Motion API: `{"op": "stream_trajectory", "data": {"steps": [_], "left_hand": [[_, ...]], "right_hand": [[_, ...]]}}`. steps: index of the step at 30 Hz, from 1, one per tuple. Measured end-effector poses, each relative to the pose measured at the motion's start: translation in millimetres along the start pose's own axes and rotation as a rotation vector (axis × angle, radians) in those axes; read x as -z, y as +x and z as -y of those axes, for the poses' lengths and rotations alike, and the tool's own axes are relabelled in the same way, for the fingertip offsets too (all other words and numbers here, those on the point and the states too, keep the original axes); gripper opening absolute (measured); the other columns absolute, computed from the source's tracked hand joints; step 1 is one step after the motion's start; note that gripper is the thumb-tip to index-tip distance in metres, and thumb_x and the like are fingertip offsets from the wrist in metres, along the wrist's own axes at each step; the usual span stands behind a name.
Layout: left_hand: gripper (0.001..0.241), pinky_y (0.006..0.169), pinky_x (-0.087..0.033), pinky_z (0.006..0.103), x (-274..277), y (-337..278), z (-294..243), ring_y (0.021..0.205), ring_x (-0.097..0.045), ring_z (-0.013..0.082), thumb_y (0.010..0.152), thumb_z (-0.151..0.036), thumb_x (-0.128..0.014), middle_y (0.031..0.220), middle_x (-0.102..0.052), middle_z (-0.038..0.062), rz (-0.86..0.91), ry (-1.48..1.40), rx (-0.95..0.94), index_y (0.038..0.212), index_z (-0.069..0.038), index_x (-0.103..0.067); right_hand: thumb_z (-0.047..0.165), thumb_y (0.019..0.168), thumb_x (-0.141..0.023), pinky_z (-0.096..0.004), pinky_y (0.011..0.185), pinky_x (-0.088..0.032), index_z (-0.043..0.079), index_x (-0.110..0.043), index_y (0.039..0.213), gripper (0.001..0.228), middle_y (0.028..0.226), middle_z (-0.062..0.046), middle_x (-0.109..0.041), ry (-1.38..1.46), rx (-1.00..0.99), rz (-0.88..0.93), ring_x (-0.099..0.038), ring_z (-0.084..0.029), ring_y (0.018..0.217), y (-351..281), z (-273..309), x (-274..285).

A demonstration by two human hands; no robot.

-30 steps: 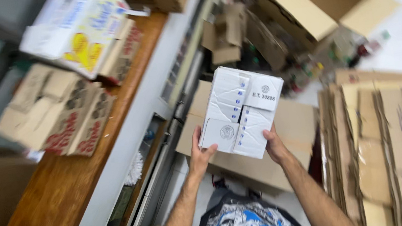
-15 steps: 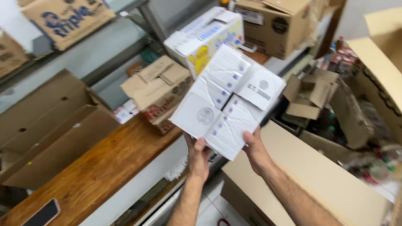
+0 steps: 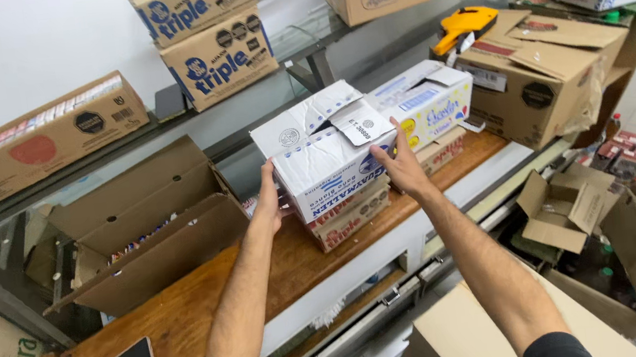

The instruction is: The person assembles several cardboard boxes by hand, folding the flaps and interlocking them to form the base and lid, then sets them on a counter.

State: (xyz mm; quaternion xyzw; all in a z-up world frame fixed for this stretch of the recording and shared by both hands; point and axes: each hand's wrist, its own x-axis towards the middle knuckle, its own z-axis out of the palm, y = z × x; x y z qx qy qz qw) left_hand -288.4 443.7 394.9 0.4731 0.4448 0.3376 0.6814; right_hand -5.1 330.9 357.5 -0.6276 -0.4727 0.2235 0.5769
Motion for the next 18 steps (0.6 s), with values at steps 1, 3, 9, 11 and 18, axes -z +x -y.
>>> {"op": "stream_trajectory", "data": {"steps": [1,3,9,11,18], "left_hand": [[0.123,0.121,-0.038,0.0704,-1,2,-7,0.156,-0.043,0.0513,0.088,-0.096,-0.048,0.17,-0.037,0.033,-0.03,0.062,-0.01,0.177,-0.014,-0.026],[0.124,0.124,-0.035,0.0692,7,31,-2,0.16,-0.037,0.0507,0.089,-0.098,-0.046,0.176,-0.029,0.029,-0.033,0.065,-0.027,0.178,-0.015,-0.022],[0.123,0.128,-0.034,0.0629,-8,15,-27,0.163,-0.034,0.0458,0.088,-0.099,-0.04,0.181,-0.023,0.022,-0.014,0.059,0.035,0.181,-0.021,-0.016],[0.12,0.129,-0.034,0.0618,-14,9,-28,0.163,-0.036,0.0447,0.09,-0.096,-0.04,0.181,-0.023,0.023,-0.01,0.046,0.052,0.18,-0.021,-0.016],[0.105,0.138,-0.001,0.0613,2,18,8,0.17,0.005,0.0451,0.108,-0.081,-0.035,0.185,0.005,0.025,-0.169,0.205,-0.272,0.18,-0.013,0.002]], "right_hand": [[0.062,0.108,-0.064,-0.064,0.128,-0.039,0.019,-0.009,0.179,0.1,0.168,-0.041,-0.037,-0.026,0.006,0.008,-0.041,-0.056,0.156,8,6,-6],[0.069,0.106,-0.062,-0.062,0.129,-0.037,0.022,-0.011,0.179,0.101,0.169,-0.039,-0.037,-0.025,-0.029,-0.008,-0.04,-0.053,0.157,22,12,-18],[0.077,0.107,-0.054,-0.062,0.129,-0.036,0.029,-0.01,0.18,0.098,0.172,-0.034,-0.038,-0.13,-0.163,0.002,-0.039,-0.045,0.16,65,7,-40],[0.077,0.109,-0.052,-0.064,0.13,-0.035,0.027,-0.01,0.18,0.096,0.172,-0.034,-0.038,-0.166,-0.182,0.016,-0.039,-0.047,0.16,71,7,-42],[0.051,0.111,-0.066,-0.068,0.128,-0.032,0.001,-0.028,0.172,0.088,0.162,-0.039,-0.044,-0.316,0.142,-0.139,-0.042,-0.056,0.152,73,-10,-43]]}}
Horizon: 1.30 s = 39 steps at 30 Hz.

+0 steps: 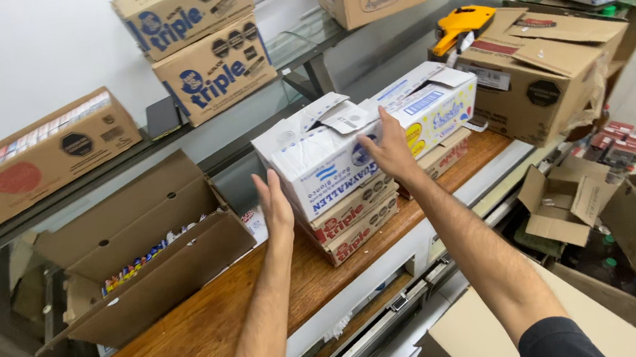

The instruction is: The person assembles several cardboard boxes by hand, folding the flaps and interlocking them to form the base and lid, then sets them on a counter.

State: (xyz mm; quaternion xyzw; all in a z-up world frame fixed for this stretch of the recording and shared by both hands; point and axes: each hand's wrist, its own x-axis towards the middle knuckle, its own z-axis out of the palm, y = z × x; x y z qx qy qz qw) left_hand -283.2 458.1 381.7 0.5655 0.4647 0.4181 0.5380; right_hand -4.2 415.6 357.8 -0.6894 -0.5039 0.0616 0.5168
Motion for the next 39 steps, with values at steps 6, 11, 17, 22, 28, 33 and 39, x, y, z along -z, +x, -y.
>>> {"op": "stream_trajectory", "data": {"steps": [6,11,17,22,28,33,39], "left_hand": [[0.075,0.135,-0.011,0.061,-54,-71,20,0.164,-0.021,0.0477,0.112,-0.044,-0.057,0.175,-0.027,0.03,-0.051,0.173,-0.679,0.17,-0.001,-0.036],[0.055,0.13,-0.03,0.06,-136,-144,51,0.153,-0.047,0.0485,0.111,-0.032,-0.059,0.158,-0.057,0.028,0.371,0.132,-0.896,0.154,0.003,-0.06],[0.052,0.118,-0.049,0.0506,-231,-253,108,0.14,-0.064,0.0413,0.108,-0.025,-0.061,0.145,-0.071,0.024,0.849,0.023,-0.6,0.154,-0.001,-0.063],[0.038,0.112,-0.056,0.0434,-306,-362,159,0.131,-0.073,0.0285,0.107,-0.03,-0.071,0.134,-0.079,0.008,1.256,0.156,-0.55,0.141,-0.015,-0.077],[0.032,0.107,-0.061,0.0422,-386,-543,244,0.126,-0.075,0.0337,0.106,-0.024,-0.075,0.128,-0.08,0.015,1.537,0.242,-0.314,0.135,-0.01,-0.08],[0.037,0.104,-0.063,0.0426,-437,-675,290,0.125,-0.075,0.0362,0.105,-0.025,-0.077,0.13,-0.078,0.018,1.702,0.327,-0.19,0.138,-0.009,-0.077],[0.053,0.109,-0.06,0.0506,-496,-781,296,0.131,-0.071,0.0395,0.104,-0.037,-0.077,0.141,-0.072,0.023,1.804,0.447,-0.168,0.148,-0.008,-0.069]], "right_hand": [[0.041,0.106,-0.077,-0.065,0.124,-0.037,-0.003,-0.054,0.152,0.067,0.15,-0.032,-0.053,-0.179,0.487,-0.144,-0.05,-0.055,0.144,-58,4,50],[0.046,0.105,-0.077,-0.065,0.121,-0.041,0.01,-0.063,0.145,0.056,0.148,-0.022,-0.058,-0.276,0.431,-0.158,-0.055,-0.05,0.142,-145,-13,129],[0.045,0.103,-0.074,-0.059,0.125,-0.039,0.019,-0.067,0.143,0.048,0.15,-0.008,-0.063,-0.443,0.133,-0.253,-0.059,-0.037,0.145,-301,-85,252],[0.038,0.102,-0.079,-0.051,0.119,-0.047,0.019,-0.072,0.136,0.039,0.141,-0.001,-0.07,-0.518,-0.128,-0.431,-0.067,-0.028,0.135,-467,-122,367],[0.029,0.105,-0.078,-0.054,0.112,-0.052,0.009,-0.073,0.135,0.036,0.134,-0.016,-0.072,-0.528,-0.539,-0.583,-0.071,-0.041,0.128,-693,-129,488],[0.026,0.102,-0.082,-0.055,0.111,-0.053,0.01,-0.072,0.141,0.043,0.136,-0.016,-0.07,-0.623,-0.914,-0.658,-0.069,-0.041,0.128,-891,-181,556],[0.044,0.104,-0.079,-0.058,0.124,-0.043,0.011,-0.058,0.159,0.067,0.159,-0.016,-0.054,-0.607,-1.464,-0.664,-0.051,-0.039,0.15,-1040,-219,616]]}}
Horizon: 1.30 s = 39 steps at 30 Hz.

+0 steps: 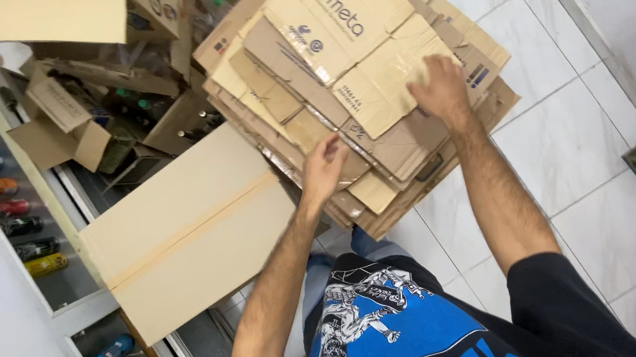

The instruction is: The person assembles several cardboard boxes by hand, folding the flaps and interlocking them to form the base and lid, then sets them on a counter.

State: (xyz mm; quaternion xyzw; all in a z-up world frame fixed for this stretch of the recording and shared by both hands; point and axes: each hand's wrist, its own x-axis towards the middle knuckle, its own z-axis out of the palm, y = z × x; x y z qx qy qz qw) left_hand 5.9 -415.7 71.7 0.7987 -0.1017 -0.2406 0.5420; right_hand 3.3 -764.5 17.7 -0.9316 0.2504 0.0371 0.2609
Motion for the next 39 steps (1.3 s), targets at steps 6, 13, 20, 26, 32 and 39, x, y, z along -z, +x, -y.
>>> {"op": "stream_trajectory", "data": {"steps": [6,13,20,26,32,39], "left_hand": [[0.083,0.125,-0.05,0.0514,-41,75,-6,0.149,-0.058,0.0394,0.101,-0.054,-0.073,0.162,-0.057,0.025,0.036,0.061,0.226,0.169,-0.013,-0.046],[0.066,0.102,-0.067,0.0407,-49,78,37,0.121,-0.076,0.0365,0.098,-0.025,-0.082,0.146,-0.055,0.022,-0.233,0.0,0.205,0.158,-0.014,-0.059],[0.053,0.097,-0.064,0.0327,9,-7,71,0.118,-0.073,0.0225,0.103,-0.021,-0.081,0.135,-0.063,0.011,-0.294,-0.26,0.204,0.147,-0.014,-0.053],[0.07,0.12,-0.053,0.0469,78,-99,99,0.148,-0.057,0.037,0.101,-0.032,-0.081,0.161,-0.056,0.019,-0.324,-0.215,0.357,0.16,-0.013,-0.049],[0.073,0.125,-0.044,0.0591,187,-155,27,0.155,-0.049,0.0443,0.107,-0.044,-0.071,0.16,-0.053,0.026,-0.52,-0.275,0.189,0.165,-0.007,-0.046],[0.107,0.114,-0.056,0.0588,318,-187,17,0.14,-0.064,0.0433,0.09,-0.065,-0.08,0.166,-0.052,0.026,-0.151,0.141,0.346,0.17,-0.006,-0.04]], "right_hand": [[0.047,0.105,-0.076,-0.051,0.127,-0.042,0.007,-0.053,0.16,0.072,0.16,-0.015,-0.051,-0.011,-0.176,0.028,-0.047,-0.035,0.152,35,-37,0],[0.023,0.095,-0.084,-0.045,0.103,-0.058,0.01,-0.068,0.143,0.052,0.122,-0.009,-0.062,0.241,-0.038,-0.017,-0.069,-0.026,0.113,31,-54,-2],[0.023,0.105,-0.078,-0.054,0.103,-0.053,0.006,-0.067,0.138,0.039,0.128,-0.02,-0.072,0.614,-0.056,0.374,-0.068,-0.037,0.129,-39,4,-9],[0.006,0.099,-0.077,-0.049,0.088,-0.057,0.001,-0.07,0.117,0.02,0.109,-0.024,-0.075,0.569,0.195,0.347,-0.073,-0.032,0.107,-117,114,18],[-0.004,0.092,-0.07,-0.047,0.09,-0.065,0.005,-0.076,0.105,0.017,0.118,-0.014,-0.083,0.502,0.71,0.347,-0.079,-0.038,0.11,-203,270,8],[-0.001,0.098,-0.063,-0.043,0.089,-0.065,0.009,-0.068,0.1,0.011,0.111,-0.011,-0.078,0.348,1.066,0.404,-0.079,-0.033,0.105,-293,346,-119]]}}
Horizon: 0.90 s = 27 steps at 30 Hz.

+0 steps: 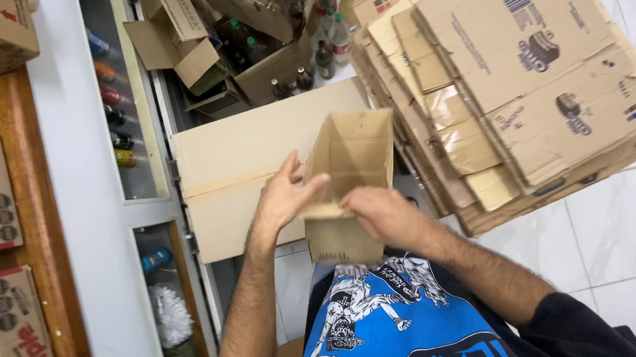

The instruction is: The person assembles several cardboard boxes by hand, folding the flaps and interlocking them to form the base and lid, then sets them on a counter.

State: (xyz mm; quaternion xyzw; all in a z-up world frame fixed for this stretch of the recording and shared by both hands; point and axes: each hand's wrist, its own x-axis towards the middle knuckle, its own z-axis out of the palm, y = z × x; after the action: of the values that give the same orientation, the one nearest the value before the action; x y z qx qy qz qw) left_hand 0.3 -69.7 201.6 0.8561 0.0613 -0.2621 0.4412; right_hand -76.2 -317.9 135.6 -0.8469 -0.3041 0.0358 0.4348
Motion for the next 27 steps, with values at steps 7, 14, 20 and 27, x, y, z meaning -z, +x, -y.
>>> {"op": "stream_trajectory", "data": {"steps": [7,14,20,27], "left_hand": [[0.044,0.084,-0.068,0.0558,8,65,161,0.102,-0.082,0.0408,0.1,-0.057,-0.058,0.101,-0.084,0.012,0.011,0.605,0.056,0.115,-0.024,-0.083],[0.039,0.095,-0.062,0.0632,53,-5,139,0.109,-0.077,0.0472,0.11,-0.034,-0.055,0.11,-0.081,0.025,-0.219,0.191,-0.041,0.14,-0.017,-0.074],[0.052,0.102,-0.054,0.0734,9,-29,167,0.119,-0.069,0.0614,0.107,-0.011,-0.052,0.128,-0.07,0.046,-0.313,0.033,-0.031,0.156,0.008,-0.055],[0.064,0.101,-0.057,0.0693,-9,-50,177,0.118,-0.072,0.0562,0.103,-0.012,-0.054,0.128,-0.074,0.038,-0.242,0.145,0.042,0.165,-0.002,-0.047]], "right_hand": [[0.001,0.1,-0.058,-0.037,0.093,-0.065,0.01,-0.064,0.105,0.012,0.114,-0.007,-0.073,-0.2,0.026,0.118,-0.077,-0.027,0.109,22,51,-76],[0.023,0.102,-0.065,-0.036,0.082,-0.064,0.02,-0.065,0.098,0.005,0.106,0.003,-0.074,-0.377,-0.066,0.106,-0.076,-0.02,0.096,56,70,-44],[0.035,0.102,-0.075,-0.041,0.087,-0.062,0.018,-0.076,0.107,0.017,0.117,0.0,-0.075,-0.355,-0.1,-0.126,-0.075,-0.026,0.107,96,20,-42],[0.008,0.097,-0.075,-0.061,0.125,-0.044,0.01,-0.068,0.145,0.048,0.163,-0.026,-0.043,-0.171,-0.395,-0.025,-0.048,-0.051,0.151,159,-69,-54]]}}
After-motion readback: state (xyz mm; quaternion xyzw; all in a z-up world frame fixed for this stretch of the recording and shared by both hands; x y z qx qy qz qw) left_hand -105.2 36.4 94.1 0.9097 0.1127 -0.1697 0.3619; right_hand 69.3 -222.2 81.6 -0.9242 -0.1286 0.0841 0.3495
